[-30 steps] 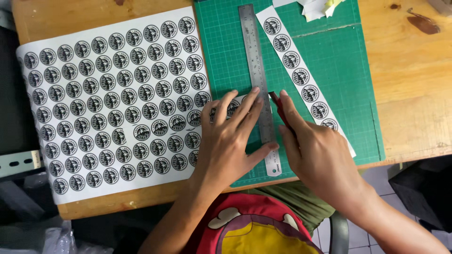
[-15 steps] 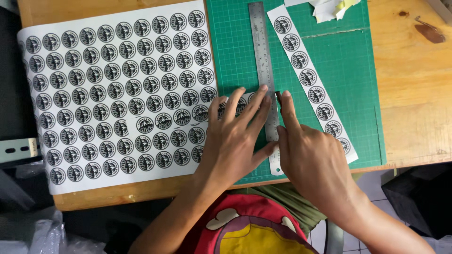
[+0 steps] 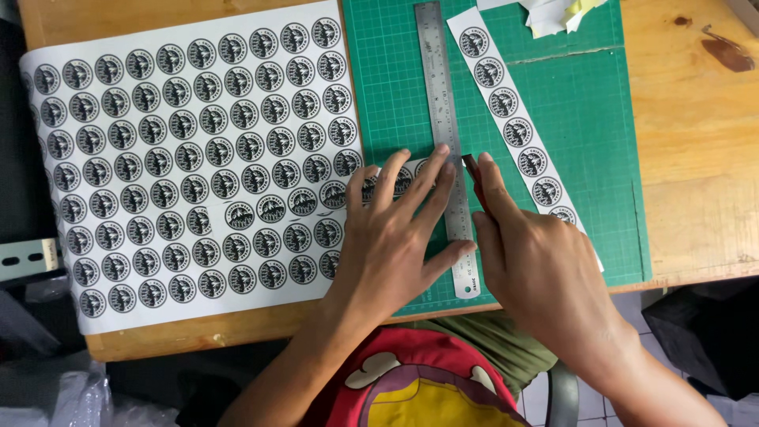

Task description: The person uses a ruler and a red utility knife to cut a sheet of circular stickers into strips and then into individual squares on a green cutting mat. The cut stickers are placed into a nearby box.

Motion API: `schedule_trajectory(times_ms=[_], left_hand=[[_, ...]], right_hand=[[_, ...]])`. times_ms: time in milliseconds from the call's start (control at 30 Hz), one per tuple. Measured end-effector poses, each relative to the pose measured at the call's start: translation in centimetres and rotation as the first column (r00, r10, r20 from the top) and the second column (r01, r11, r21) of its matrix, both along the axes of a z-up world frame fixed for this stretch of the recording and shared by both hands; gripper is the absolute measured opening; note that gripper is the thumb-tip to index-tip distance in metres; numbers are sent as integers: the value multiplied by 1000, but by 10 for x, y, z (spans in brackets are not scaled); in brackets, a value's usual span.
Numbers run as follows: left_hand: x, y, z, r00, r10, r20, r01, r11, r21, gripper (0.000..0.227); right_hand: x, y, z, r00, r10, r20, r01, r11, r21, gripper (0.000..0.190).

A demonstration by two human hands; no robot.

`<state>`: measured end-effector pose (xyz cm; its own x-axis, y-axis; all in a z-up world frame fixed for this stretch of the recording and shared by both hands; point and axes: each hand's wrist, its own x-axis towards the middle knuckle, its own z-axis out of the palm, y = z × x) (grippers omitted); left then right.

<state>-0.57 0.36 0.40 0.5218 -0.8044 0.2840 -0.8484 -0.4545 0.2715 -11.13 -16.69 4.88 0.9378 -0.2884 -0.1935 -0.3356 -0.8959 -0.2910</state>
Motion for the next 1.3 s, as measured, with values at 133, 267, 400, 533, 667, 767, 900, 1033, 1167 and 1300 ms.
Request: schedule_trajectory(times_ms=[133,267,400,533,667,767,900,1033,1167,1300], left_hand=[[0,0,1,1000,-2,-5,2,1000,0,75],[0,-1,2,1000,3,-12,-3,1000,1,75],[-2,-1,3,1000,4,-31,-3,999,36,82],[-2,-3,3,1000,13,-18,-12,998,56,82],[-4,-2,3,1000,4,-15,-3,999,44,79],[-2,-3,-1,1000,-1,-15,1,1000,-10,77],[-2,-2,-7,999,-7,-33,3,994,-110,81],[0,-3,-12,998,-6,-61,-5,982,-190,75],[2,-3,-12,994,2,-109,-31,965,-262,64],[3,-3,-10,992,-1,-129,-35,960,-279,59]], right_hand=[[1,1,1,1000,-1,-6,1,1000,-6,71],[0,1,0,1000,-7,-14,7,1000,-1,72],[-6,2,-11,999,22,23,-23,999,38,75],[-17,3,-11,994,51,92,-57,996,67,74],[-22,-1,-9,995,29,98,-41,992,117,70],[-16,-11,-1,987,22,157,-40,993,110,67],[3,-37,3,964,-34,263,57,995,-83,62],[18,-69,-15,987,-21,161,59,970,-234,66],[21,-75,-27,988,53,145,-8,955,-296,63],[26,-69,-24,907,259,331,-119,914,-389,53]])
